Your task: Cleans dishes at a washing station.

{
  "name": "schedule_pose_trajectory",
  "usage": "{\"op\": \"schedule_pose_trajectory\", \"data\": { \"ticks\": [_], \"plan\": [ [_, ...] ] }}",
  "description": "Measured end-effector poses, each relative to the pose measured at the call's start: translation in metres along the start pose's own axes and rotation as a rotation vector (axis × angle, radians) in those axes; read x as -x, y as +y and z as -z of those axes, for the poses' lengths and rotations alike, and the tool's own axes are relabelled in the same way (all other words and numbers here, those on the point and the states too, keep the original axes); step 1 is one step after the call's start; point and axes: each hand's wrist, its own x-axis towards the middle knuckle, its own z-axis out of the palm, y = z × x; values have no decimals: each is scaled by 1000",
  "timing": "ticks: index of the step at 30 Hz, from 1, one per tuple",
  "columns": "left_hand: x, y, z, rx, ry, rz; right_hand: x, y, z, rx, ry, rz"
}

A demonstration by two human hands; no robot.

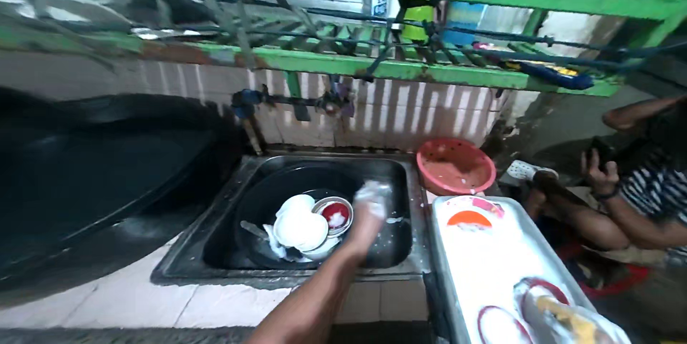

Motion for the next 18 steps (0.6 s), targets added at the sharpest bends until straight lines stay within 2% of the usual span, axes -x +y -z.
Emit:
{"op": "schedule_pose_trajectory", "data": {
  "ticks": [1, 3, 4, 5, 6, 7, 9, 11, 14, 16, 18],
  "plan": [
    [10, 32, -19, 93, -127, -144, 0, -3, -3, 41, 15, 4],
    [30, 89, -61, 206, -523, -361, -6, -30, 10, 84, -163, -144],
    [39, 114, -74, 46, -768, -481, -8, -35, 10, 107, -220, -198],
    [48, 133, -84, -172, -929, -587, -10, -35, 6, 141, -265, -233],
    [57, 148, -92, -376, -1049, -624, -12, -35, 5, 172, -352, -280],
    [63, 155, -101, -524, -1136, -593, -15, -35, 5, 199, -436, -312],
    [69, 150, -117, -627, -1129, -506, -16, -34, 3, 247, -521, -332],
    [73, 145, -123, -620, -1106, -422, -16, -34, 5, 242, -598, -308],
    [76, 150, -119, -575, -1147, -430, -20, -31, 8, 150, -692, -302],
    [70, 149, -121, -440, -1110, -478, -23, -31, 15, 3, -659, -354],
    [60, 143, -124, -180, -1011, -503, -28, -35, 23, -168, -544, -508]
  ]
}}
